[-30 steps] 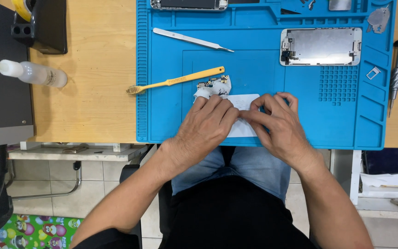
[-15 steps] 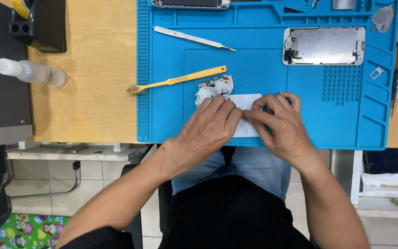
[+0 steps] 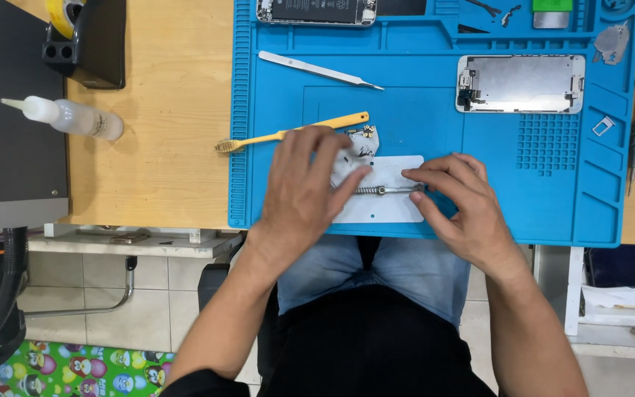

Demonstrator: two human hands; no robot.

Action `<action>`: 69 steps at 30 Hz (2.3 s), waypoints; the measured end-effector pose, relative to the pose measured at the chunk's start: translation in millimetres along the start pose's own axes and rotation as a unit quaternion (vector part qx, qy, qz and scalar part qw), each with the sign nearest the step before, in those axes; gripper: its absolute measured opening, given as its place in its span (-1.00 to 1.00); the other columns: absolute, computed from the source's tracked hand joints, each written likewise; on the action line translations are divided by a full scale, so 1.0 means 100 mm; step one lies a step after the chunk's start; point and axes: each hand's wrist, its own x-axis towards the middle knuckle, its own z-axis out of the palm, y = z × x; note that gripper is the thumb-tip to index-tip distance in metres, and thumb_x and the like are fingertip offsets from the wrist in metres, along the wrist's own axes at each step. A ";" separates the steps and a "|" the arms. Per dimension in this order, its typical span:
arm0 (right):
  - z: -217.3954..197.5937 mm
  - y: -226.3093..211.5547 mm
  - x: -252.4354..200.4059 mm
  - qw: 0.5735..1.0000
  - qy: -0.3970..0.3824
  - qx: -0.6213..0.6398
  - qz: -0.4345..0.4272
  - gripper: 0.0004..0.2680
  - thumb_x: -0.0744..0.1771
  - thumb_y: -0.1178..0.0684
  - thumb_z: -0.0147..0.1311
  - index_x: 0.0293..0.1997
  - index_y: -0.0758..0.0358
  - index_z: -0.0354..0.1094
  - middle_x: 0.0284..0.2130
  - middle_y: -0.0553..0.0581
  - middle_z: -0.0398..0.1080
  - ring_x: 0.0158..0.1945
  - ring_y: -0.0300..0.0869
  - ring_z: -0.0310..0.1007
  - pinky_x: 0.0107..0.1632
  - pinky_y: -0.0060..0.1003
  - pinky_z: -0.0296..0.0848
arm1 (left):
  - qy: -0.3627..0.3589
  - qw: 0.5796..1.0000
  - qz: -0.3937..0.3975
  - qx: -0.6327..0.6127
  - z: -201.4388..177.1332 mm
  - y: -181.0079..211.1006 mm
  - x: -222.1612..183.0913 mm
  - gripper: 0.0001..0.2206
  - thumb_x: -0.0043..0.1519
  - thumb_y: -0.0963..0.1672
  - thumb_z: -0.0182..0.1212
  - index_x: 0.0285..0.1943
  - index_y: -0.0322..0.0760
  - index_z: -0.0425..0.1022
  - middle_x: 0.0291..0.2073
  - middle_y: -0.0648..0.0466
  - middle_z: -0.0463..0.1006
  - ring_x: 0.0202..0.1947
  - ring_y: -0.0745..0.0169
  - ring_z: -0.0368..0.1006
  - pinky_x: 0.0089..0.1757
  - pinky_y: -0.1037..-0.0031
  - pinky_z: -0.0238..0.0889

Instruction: Disassembling a mobile phone by removing internal screws and components using a precision screwdriver and tweezers.

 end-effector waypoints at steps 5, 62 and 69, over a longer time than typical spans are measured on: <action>0.00 -0.02 -0.02 1.000 0.016 0.019 -0.006 -0.85 0.38 0.15 0.16 0.05 0.20 0.53 -0.22 0.14 0.50 -0.20 -0.01 0.51 0.34 0.20 0.20 | -0.031 0.997 -0.064 -0.009 0.13 -0.10 0.02 -0.85 0.27 -0.14 0.34 -0.12 -0.32 0.49 -0.23 0.05 0.25 -0.21 0.03 0.24 -0.26 0.28 0.12; 0.14 -0.16 -0.24 0.979 0.146 -0.072 -0.120 -0.97 0.38 0.38 0.18 -0.14 0.56 0.43 -0.27 0.39 0.46 -0.26 0.08 0.44 -0.18 -0.15 0.40 | 0.092 0.959 -0.138 -0.232 -0.48 -0.06 -0.94 -0.86 0.37 -0.18 0.15 -0.06 -0.45 0.50 -0.18 -0.12 0.58 -0.11 -0.02 0.51 -0.04 0.28 0.38; 0.09 -0.35 0.07 0.961 -0.079 -0.184 -0.193 -0.85 0.41 0.16 0.10 0.04 0.41 0.42 -0.14 0.35 0.41 -0.06 0.14 0.45 -0.08 -0.08 0.51 | 0.134 0.974 -0.156 -0.096 -0.34 -0.54 -0.91 -0.86 0.41 -0.18 0.09 -0.12 -0.41 0.50 -0.25 -0.09 0.58 -0.21 -0.01 0.46 -0.14 0.26 0.27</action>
